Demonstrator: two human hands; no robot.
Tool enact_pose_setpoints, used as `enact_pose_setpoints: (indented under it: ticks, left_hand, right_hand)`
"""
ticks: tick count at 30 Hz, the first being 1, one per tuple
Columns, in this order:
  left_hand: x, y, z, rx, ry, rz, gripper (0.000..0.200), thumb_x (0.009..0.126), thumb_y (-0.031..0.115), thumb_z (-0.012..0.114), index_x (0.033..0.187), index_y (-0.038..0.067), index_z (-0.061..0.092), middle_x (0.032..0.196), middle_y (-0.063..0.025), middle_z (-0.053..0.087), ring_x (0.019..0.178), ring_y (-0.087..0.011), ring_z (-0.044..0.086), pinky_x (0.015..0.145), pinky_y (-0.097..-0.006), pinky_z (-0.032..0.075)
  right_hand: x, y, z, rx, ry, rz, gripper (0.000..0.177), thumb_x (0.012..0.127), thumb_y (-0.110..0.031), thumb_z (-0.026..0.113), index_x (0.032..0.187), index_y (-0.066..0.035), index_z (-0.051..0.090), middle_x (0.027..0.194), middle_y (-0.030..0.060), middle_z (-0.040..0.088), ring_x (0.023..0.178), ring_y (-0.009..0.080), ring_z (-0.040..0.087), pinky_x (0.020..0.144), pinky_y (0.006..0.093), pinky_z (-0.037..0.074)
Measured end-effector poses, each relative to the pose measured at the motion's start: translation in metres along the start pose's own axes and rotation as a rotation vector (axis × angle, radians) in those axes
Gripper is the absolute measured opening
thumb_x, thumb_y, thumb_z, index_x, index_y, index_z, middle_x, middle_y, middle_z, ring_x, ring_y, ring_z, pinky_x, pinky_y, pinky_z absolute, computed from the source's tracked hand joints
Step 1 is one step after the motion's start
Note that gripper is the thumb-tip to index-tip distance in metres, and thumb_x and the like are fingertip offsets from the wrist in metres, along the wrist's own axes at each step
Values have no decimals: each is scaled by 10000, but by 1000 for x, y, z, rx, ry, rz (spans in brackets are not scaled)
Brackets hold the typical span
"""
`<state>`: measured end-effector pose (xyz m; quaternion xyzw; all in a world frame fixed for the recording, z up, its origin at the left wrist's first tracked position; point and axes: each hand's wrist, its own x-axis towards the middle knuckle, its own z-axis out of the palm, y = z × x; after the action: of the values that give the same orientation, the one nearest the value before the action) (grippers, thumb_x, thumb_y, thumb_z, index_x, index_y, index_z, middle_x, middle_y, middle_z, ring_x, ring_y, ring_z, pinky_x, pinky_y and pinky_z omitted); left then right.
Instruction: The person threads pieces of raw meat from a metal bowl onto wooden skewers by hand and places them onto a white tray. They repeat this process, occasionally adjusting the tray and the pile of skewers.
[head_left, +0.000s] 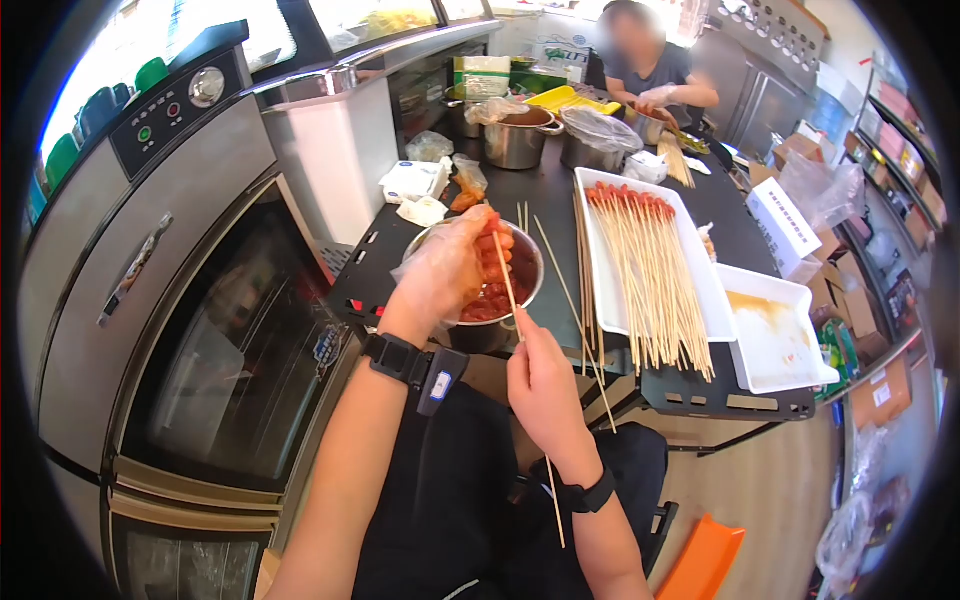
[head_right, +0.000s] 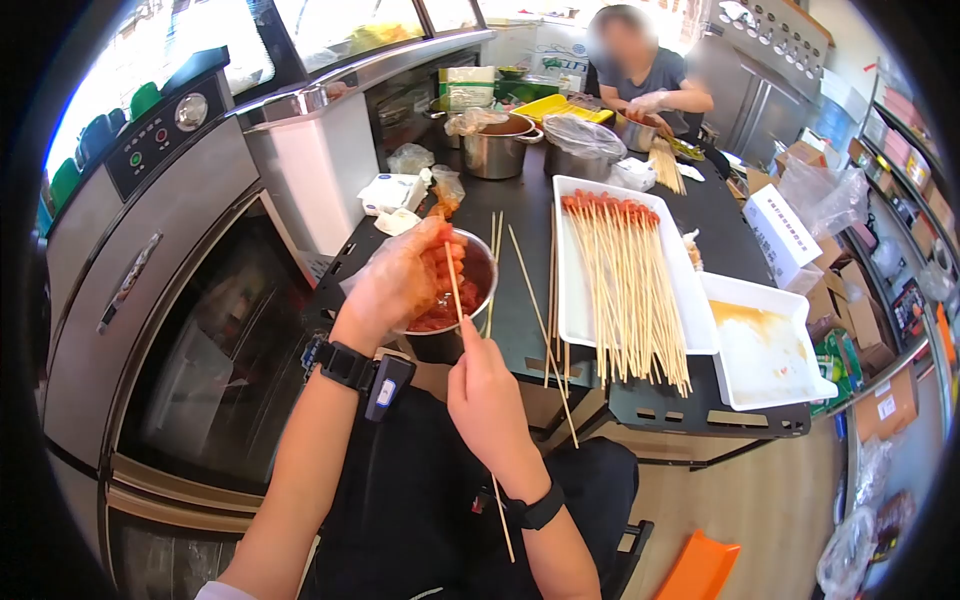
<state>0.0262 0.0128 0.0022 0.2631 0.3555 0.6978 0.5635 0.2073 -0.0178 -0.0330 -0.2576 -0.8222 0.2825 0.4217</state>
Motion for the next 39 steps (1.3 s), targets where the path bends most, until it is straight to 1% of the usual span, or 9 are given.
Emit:
enact_pose_setpoints:
  ticks: [1,3,5,8,11,23,27,31,39]
  left_hand:
    - [-6,-1,5,2,16,74,229,905,284,515,890,57,534,768,-49,583,701,-165,572,647,-305,492]
    - [-1,-1,0,-18,26,65,235,917,275,499,885,44,528,766,-50,581,690,-158,573,639,-287,493]
    - [1,-3,-3,-43,72,105,223,925,246,489,888,29,523,748,-47,559,657,-147,552,614,-275,489]
    - [9,-3,-17,-109,124,247,221,909,236,522,922,16,530,771,-63,550,674,-172,551,630,-293,505]
    - [5,2,-2,-152,308,213,203,925,202,493,877,7,522,703,-46,511,593,-144,506,573,-269,485]
    - [12,2,-13,-129,388,195,337,875,328,515,929,-5,510,822,-104,555,690,-187,533,636,-296,470]
    - [11,5,-8,44,406,65,422,772,456,603,874,59,504,794,-55,518,679,-149,495,623,-265,421]
    - [9,10,-3,112,403,-13,443,724,487,635,854,87,494,778,-22,483,662,-130,463,601,-250,392]
    - [-5,2,9,220,277,48,222,756,299,609,757,85,548,731,4,474,614,-88,442,528,-237,369]
  right_hand:
    - [-2,0,-2,20,-27,7,377,837,0,463,1208,62,426,895,213,517,781,349,555,657,394,456]
    - [-8,-1,-6,20,19,-2,399,845,-25,478,1232,45,412,854,205,538,746,345,566,653,388,462]
    - [-21,-16,-20,149,-125,265,424,852,-65,505,1255,17,398,779,184,559,679,327,575,628,370,465]
    - [-59,-29,-35,446,-254,560,407,883,-144,536,1250,-19,411,627,57,548,532,105,535,491,247,416]
    - [-92,-47,-30,544,-200,718,245,906,-124,503,1129,-22,522,631,13,530,532,48,473,474,200,365]
    - [-101,-32,-80,463,-35,770,184,906,-91,492,1056,-20,570,652,-76,413,555,-8,330,478,161,257]
    - [-54,8,-105,30,77,506,244,886,-60,452,1093,34,541,773,71,575,656,102,510,582,245,412]
    - [15,58,-116,-372,16,314,246,845,-74,442,1015,73,542,886,271,577,776,375,577,700,406,459]
    - [79,128,-95,-703,-187,255,172,801,-64,433,827,79,525,846,271,554,775,419,554,700,475,447]
